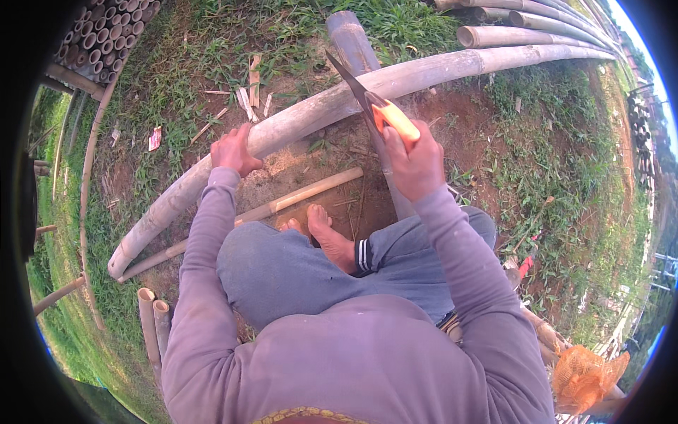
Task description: The person sits on the ground and uses a hand saw to cut bamboo poles into shorter sections. They repeatedly position a pole, saw through it, and set the cut piece aside.
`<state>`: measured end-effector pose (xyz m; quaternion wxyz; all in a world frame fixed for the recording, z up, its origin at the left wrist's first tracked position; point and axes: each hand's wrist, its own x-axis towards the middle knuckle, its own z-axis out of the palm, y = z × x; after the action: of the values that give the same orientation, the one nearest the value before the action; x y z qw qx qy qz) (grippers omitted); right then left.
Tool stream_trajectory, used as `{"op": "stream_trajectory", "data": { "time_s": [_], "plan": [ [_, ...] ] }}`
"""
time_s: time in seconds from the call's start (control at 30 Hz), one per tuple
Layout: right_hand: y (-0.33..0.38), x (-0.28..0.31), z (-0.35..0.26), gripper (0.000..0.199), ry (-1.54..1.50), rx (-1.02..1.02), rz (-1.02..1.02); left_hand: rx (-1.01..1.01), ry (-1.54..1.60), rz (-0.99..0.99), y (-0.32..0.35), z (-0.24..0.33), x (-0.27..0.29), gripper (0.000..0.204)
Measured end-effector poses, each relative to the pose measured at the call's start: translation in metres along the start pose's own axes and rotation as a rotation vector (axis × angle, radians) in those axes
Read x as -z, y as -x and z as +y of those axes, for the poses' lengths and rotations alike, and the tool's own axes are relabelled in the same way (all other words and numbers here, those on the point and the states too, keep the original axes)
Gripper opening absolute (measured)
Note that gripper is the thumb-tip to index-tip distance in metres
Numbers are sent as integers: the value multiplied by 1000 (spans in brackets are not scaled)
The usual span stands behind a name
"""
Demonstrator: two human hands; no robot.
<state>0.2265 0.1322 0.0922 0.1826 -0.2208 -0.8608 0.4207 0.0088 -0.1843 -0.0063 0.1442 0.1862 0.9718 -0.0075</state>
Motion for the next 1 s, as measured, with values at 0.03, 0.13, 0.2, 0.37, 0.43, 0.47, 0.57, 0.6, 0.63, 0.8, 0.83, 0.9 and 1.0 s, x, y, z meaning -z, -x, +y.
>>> {"op": "stream_trajectory", "data": {
  "time_s": [0.03, 0.13, 0.2, 0.37, 0.43, 0.47, 0.57, 0.6, 0.63, 0.8, 0.83, 0.9, 1.0],
  "plan": [
    [45, 28, 0, 30, -163, -118, -26, 1, -2, -10, 9, -2, -7, 101],
    [129, 98, -14, 28, -234, -136, -38, -10, -6, 15, 4, -6, -7, 96],
    [127, 84, 9, 28, -204, -88, -17, -31, -4, 49, 2, -5, -13, 94],
    [-57, -45, 27, 33, -51, 43, 132, -84, 6, 37, -9, 17, -6, 95],
    [-60, -52, 34, 34, -16, 26, 103, -59, 4, 24, -9, 15, -2, 96],
    [-56, -51, 41, 35, 3, 12, 89, -50, 1, 12, -8, 15, -1, 96],
    [60, 17, 26, 29, -166, -71, 9, -31, 13, 72, 2, -8, -11, 98],
    [99, 47, 16, 26, -193, -89, -8, -31, 11, 53, 7, -8, -18, 98],
    [132, 80, 14, 28, -147, -144, -87, -27, 7, 54, 6, -9, -16, 98],
    [88, 26, 52, 30, -210, -4, 26, -45, -3, 20, -2, 0, -13, 98],
    [38, -4, 71, 28, -161, -69, 22, -63, -6, 33, -4, 4, -12, 98],
    [-49, -45, 27, 33, -34, 22, 92, -83, 10, 57, -9, 10, -12, 96],
    [-58, -45, 25, 39, -26, 60, 93, -77, 20, 53, -9, 11, -3, 95]
  ]
}}
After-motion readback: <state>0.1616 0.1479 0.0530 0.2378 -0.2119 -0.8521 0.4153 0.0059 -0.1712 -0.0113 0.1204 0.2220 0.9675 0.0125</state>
